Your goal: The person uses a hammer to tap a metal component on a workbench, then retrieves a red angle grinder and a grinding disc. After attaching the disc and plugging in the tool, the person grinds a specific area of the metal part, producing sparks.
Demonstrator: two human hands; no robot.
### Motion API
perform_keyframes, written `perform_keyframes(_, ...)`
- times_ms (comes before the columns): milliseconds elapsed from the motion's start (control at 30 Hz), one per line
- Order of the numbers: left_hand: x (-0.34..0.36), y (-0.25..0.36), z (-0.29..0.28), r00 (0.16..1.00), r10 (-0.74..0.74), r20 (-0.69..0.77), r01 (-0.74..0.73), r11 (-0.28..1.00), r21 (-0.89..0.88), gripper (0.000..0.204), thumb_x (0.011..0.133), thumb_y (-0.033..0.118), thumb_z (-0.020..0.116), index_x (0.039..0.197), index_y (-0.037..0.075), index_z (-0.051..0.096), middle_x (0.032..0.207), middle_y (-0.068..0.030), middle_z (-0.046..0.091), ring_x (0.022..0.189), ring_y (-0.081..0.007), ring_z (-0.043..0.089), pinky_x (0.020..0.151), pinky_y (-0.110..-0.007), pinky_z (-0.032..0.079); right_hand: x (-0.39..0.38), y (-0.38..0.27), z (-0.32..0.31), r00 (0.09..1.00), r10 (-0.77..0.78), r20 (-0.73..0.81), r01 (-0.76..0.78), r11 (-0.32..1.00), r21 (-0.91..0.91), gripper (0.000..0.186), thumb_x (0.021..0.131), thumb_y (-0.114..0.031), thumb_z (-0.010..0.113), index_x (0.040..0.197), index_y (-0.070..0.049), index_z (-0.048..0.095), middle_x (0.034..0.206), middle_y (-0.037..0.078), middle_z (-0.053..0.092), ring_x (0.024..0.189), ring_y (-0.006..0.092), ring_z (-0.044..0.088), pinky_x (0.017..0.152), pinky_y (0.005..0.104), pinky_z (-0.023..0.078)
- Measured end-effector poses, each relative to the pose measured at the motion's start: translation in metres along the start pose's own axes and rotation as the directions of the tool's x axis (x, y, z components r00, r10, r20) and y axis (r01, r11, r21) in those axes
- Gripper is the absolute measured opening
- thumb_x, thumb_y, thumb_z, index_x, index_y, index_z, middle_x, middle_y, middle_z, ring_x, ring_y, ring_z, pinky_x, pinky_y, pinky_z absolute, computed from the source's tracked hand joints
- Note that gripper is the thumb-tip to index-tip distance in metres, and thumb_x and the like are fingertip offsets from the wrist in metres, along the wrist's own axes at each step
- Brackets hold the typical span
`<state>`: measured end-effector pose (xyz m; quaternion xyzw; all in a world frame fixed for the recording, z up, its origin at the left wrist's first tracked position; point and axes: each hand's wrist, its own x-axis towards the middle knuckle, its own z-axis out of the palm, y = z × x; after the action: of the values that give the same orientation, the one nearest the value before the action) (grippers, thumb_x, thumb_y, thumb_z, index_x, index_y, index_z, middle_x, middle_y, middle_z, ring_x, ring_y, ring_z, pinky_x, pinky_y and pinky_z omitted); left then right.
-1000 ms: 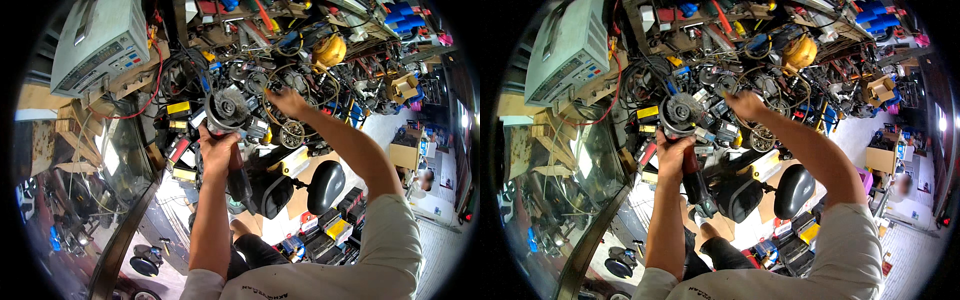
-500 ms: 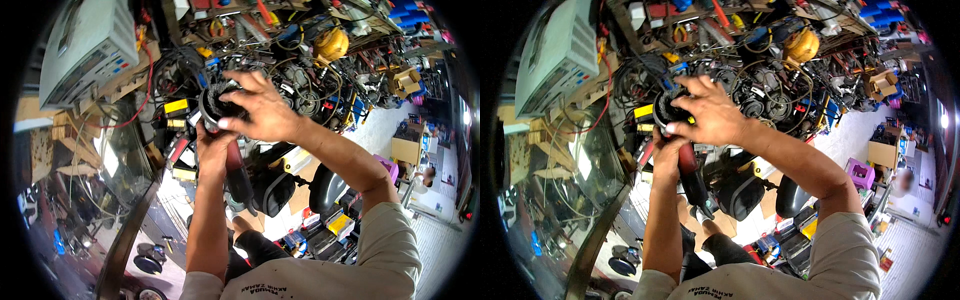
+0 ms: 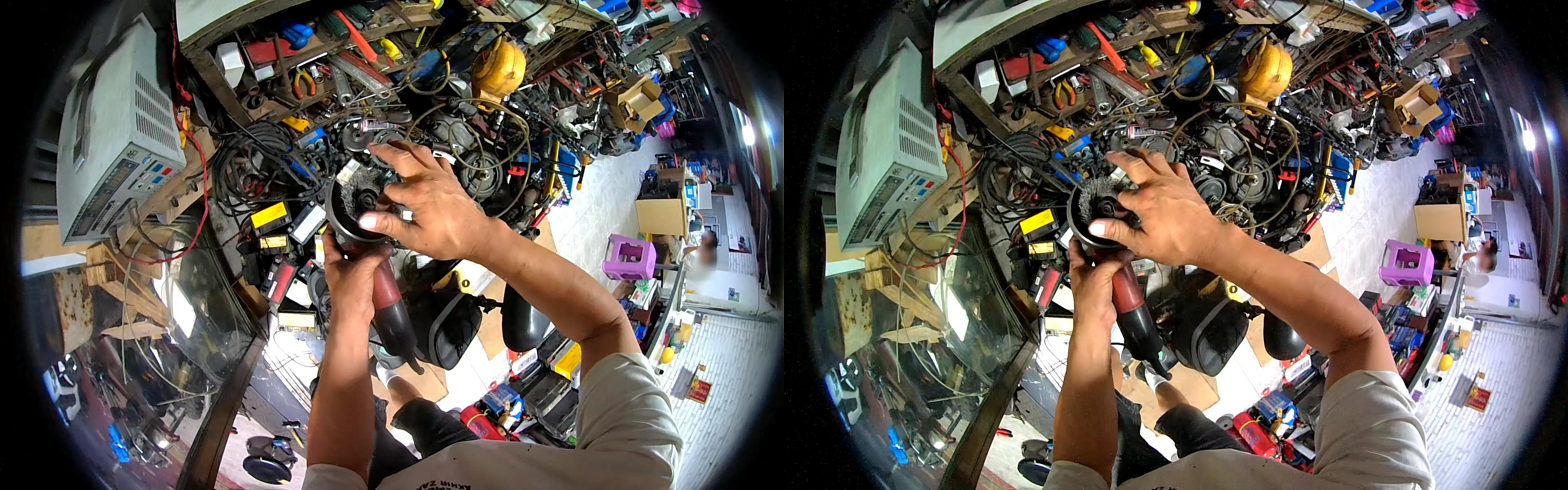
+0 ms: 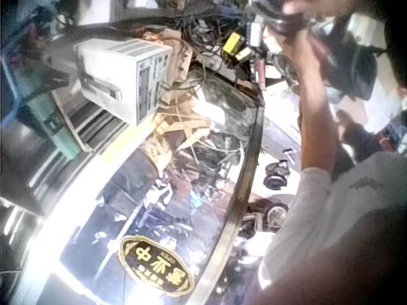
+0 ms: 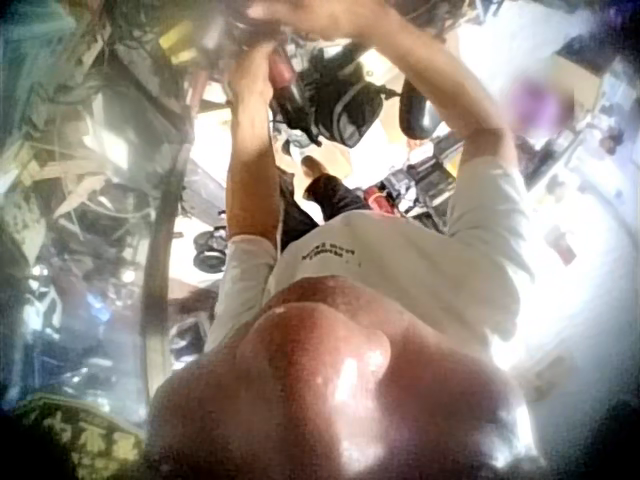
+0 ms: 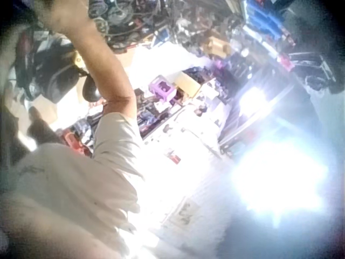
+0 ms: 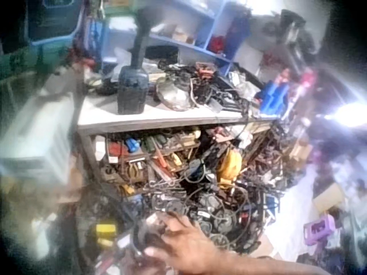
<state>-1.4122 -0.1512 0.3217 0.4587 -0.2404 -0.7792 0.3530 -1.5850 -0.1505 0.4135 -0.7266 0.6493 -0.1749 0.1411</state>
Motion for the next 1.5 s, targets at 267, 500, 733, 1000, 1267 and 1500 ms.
perform_keyframes(267,-0.010,-0.014,0.015,0.999,-0.030,0.011,0.031,0.990,-0.137,0.085,0.076,-0.010,0.082,0.147,0.011,0.041,0.135,-0.0080,0.059,0.118,-0.0208,0.062,0.099,-0.035,0.054,-0.013,-0.009,-0.002,0.998,0.058,-0.031,-0.059,0.996,-0.062,0.060,0.092,-0.055,0.070,0.112,0.000,0.075,0.158,0.021,0.041,0.142,0.0443,0.041,0.112,0.0576,0.038)
perform_keyframes(500,-0.019,-0.018,0.015,0.996,0.028,0.080,-0.009,0.973,-0.231,0.075,0.082,-0.001,0.084,0.144,0.009,0.043,0.133,-0.0069,0.059,0.117,-0.0184,0.062,0.098,-0.033,0.054,-0.027,-0.018,-0.010,0.997,-0.059,0.042,0.061,0.998,-0.035,0.048,0.093,-0.054,0.070,0.102,-0.007,0.078,0.157,0.018,0.045,0.144,0.0447,0.040,0.114,0.0581,0.036)
perform_keyframes(733,-0.029,-0.016,0.011,0.998,0.030,0.061,-0.026,0.997,-0.070,0.077,0.073,-0.013,0.077,0.139,0.011,0.045,0.123,-0.0057,0.061,0.107,-0.0182,0.062,0.091,-0.034,0.054,-0.027,-0.007,-0.003,0.998,0.062,-0.025,-0.062,0.998,0.011,0.041,0.098,-0.038,0.062,0.098,0.000,0.078,0.152,0.021,0.052,0.139,0.0424,0.046,0.113,0.0516,0.039)
perform_keyframes(1000,-0.032,-0.017,0.014,0.999,0.014,0.048,-0.011,0.998,-0.062,0.080,0.073,-0.012,0.079,0.142,0.010,0.044,0.123,-0.0071,0.062,0.109,-0.0185,0.063,0.093,-0.034,0.055,-0.017,-0.006,-0.001,0.989,0.148,-0.008,-0.144,0.976,0.163,0.025,0.082,-0.022,0.081,0.095,-0.002,0.073,0.148,0.016,0.058,0.133,0.0383,0.054,0.113,0.0471,0.041)
perform_keyframes(1267,-0.022,-0.016,0.008,0.996,-0.045,0.081,0.054,0.992,-0.113,0.071,0.070,-0.007,0.084,0.129,0.011,0.048,0.117,-0.0071,0.064,0.103,-0.0189,0.066,0.089,-0.035,0.057,-0.020,0.015,-0.020,0.900,0.432,0.061,-0.178,0.236,0.955,0.015,0.083,0.000,0.061,0.096,-0.005,0.054,0.119,0.017,0.066,0.091,0.0231,0.067,0.081,0.0355,0.054)
perform_keyframes(1500,-0.013,-0.015,0.008,0.998,-0.006,0.069,0.013,0.994,-0.110,0.081,0.069,-0.007,0.082,0.140,0.012,0.049,0.118,-0.0072,0.063,0.100,-0.0221,0.066,0.081,-0.038,0.059,-0.018,0.029,0.005,0.785,0.535,0.313,-0.571,0.427,0.702,0.062,0.090,-0.049,0.082,0.114,0.007,0.070,0.094,0.006,0.071,0.086,0.0131,0.062,0.083,0.0285,0.050)
